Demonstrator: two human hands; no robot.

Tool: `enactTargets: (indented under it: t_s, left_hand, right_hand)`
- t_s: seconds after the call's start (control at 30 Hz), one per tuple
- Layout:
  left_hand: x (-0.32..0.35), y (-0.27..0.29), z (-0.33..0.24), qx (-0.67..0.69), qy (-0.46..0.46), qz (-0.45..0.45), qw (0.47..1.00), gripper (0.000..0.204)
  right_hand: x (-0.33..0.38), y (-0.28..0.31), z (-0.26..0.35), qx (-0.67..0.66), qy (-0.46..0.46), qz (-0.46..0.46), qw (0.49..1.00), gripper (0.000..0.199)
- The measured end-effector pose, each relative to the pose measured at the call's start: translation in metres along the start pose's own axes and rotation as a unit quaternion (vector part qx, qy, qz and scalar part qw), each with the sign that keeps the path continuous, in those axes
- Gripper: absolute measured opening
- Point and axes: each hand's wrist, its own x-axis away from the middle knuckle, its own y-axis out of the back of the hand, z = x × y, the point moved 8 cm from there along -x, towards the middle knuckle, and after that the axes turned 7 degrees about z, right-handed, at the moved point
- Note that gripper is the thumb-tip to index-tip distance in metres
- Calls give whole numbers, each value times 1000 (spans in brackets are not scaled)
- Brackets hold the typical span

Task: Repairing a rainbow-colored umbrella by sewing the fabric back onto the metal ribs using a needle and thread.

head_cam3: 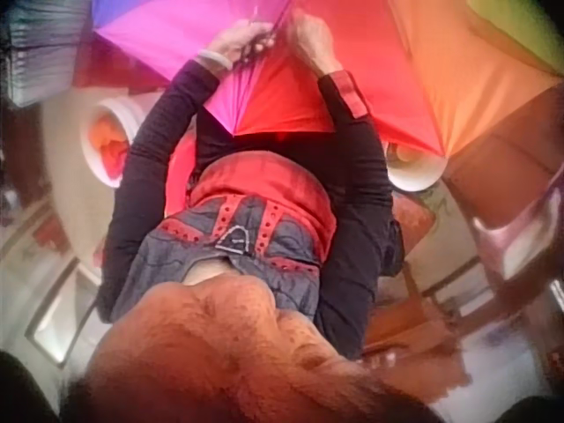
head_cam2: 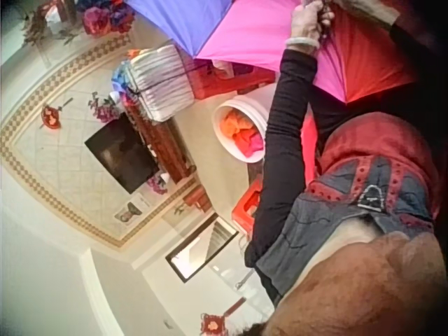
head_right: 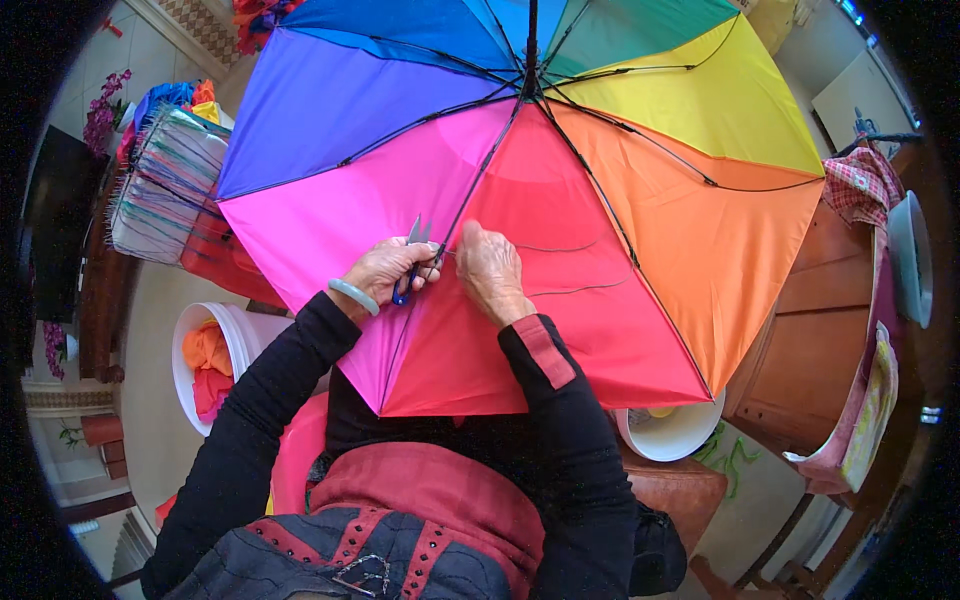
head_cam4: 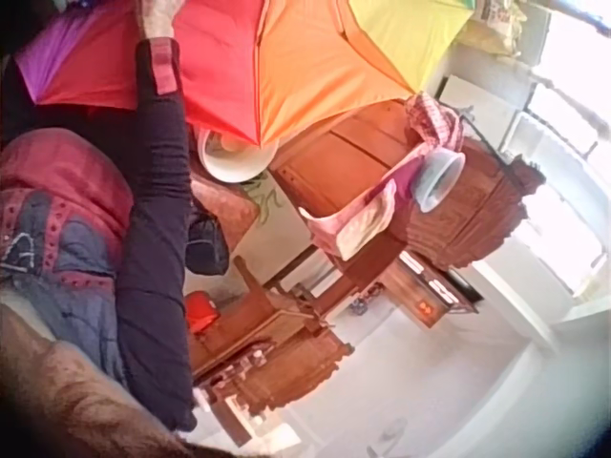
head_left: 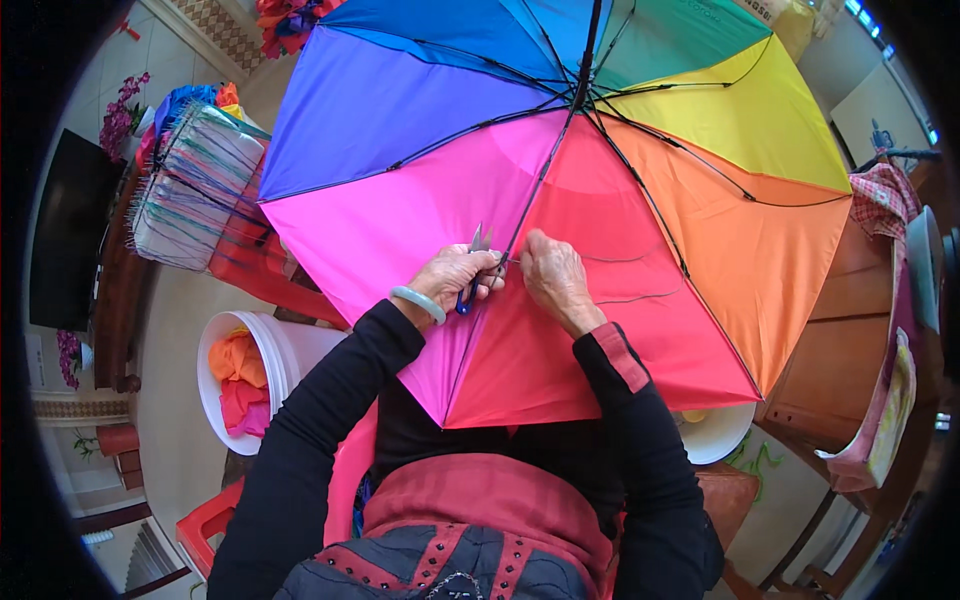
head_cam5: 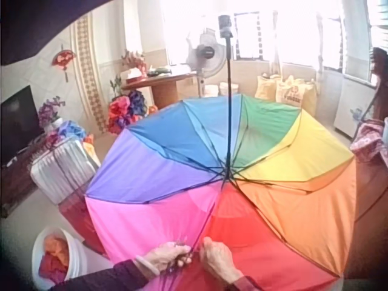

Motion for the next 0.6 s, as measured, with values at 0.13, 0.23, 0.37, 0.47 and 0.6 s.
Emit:
enactTargets:
  t_s: [0.13,0.23,0.37,0.47,0.6]
  left_hand:
    - [-2,3,6,26,-2,-12,1000,16]
    - [0,4,5,21,-19,-10,1000,16]
    - [0,-4,1,-28,-22,-20,999,15]
    - [-1,-8,1,-29,-43,-32,998,15]
    - [10,9,5,-10,-66,-63,996,15]
  right_hand:
    - [7,-11,-3,-7,-48,83,995,9]
    - [14,-15,0,-167,-163,125,964,9]
    - [14,-13,-3,-165,-178,119,963,6]
    - [13,13,8,189,12,-6,982,6]
    - [16,102,8,-157,-138,5,978,11]
